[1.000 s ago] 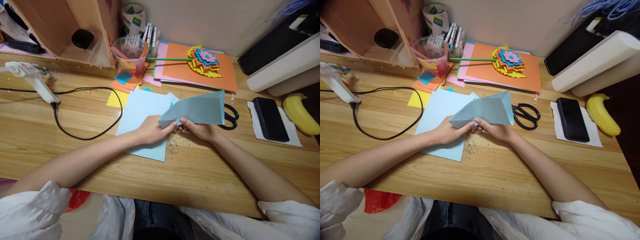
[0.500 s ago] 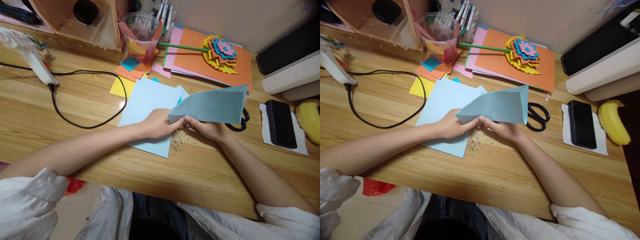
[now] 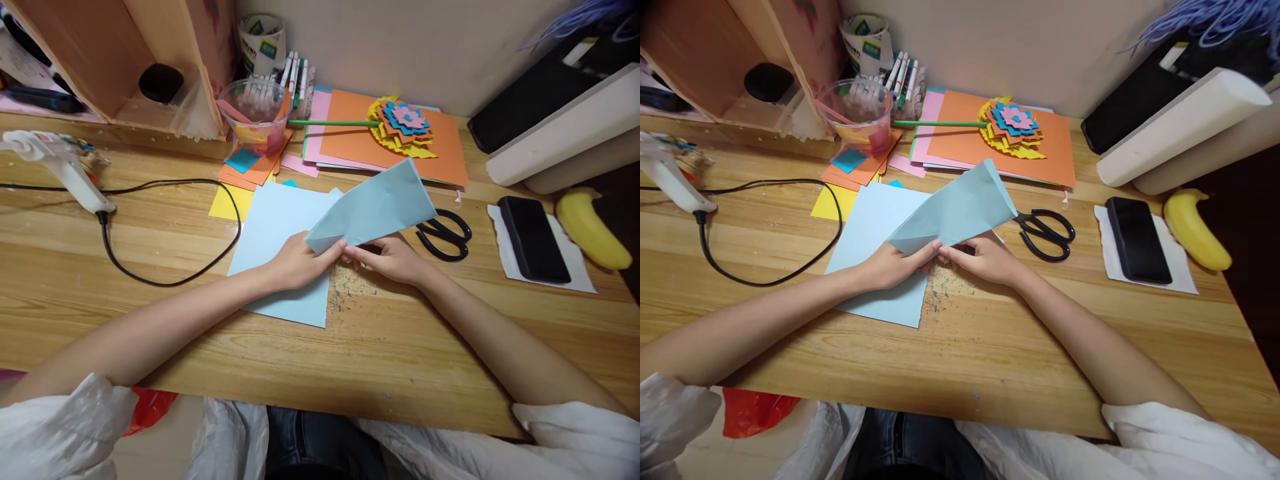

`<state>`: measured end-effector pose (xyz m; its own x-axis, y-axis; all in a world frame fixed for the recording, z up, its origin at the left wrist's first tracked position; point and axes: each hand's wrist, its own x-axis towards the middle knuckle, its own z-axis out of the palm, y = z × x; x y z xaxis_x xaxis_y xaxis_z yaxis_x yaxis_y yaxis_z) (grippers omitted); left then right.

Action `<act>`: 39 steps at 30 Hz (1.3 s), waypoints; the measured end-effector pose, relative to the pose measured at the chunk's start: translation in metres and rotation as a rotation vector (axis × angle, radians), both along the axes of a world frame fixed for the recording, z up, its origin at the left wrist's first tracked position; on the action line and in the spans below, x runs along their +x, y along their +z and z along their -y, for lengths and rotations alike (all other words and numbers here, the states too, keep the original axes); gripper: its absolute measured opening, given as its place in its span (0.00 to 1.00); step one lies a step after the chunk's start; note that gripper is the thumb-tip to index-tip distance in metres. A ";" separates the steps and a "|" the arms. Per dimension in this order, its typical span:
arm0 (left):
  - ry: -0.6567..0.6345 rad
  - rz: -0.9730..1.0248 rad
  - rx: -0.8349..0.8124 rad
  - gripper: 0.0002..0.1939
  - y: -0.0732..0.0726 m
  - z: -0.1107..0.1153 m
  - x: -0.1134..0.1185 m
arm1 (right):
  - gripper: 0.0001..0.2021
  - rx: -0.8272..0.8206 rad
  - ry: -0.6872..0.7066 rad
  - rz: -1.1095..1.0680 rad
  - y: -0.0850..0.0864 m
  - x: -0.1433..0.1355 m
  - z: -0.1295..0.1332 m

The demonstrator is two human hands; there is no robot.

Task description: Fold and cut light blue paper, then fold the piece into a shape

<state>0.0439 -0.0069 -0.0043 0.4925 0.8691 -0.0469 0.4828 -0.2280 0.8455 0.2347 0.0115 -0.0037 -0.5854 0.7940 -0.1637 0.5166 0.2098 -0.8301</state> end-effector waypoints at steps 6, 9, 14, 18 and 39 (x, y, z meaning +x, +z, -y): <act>-0.007 0.026 0.011 0.20 0.000 0.001 0.000 | 0.20 -0.098 -0.001 -0.098 -0.003 0.002 -0.003; -0.031 0.038 0.019 0.19 0.000 0.001 0.000 | 0.22 -0.130 -0.004 -0.135 -0.004 0.002 -0.003; -0.023 0.032 0.016 0.16 -0.001 0.001 0.001 | 0.20 -0.063 -0.013 -0.111 -0.004 0.002 -0.003; 0.000 0.045 0.003 0.16 0.000 0.001 0.001 | 0.19 -0.042 -0.019 -0.100 -0.004 0.002 -0.002; 0.037 0.078 -0.177 0.22 0.004 -0.001 0.000 | 0.26 -0.140 -0.091 -0.269 -0.004 0.003 -0.004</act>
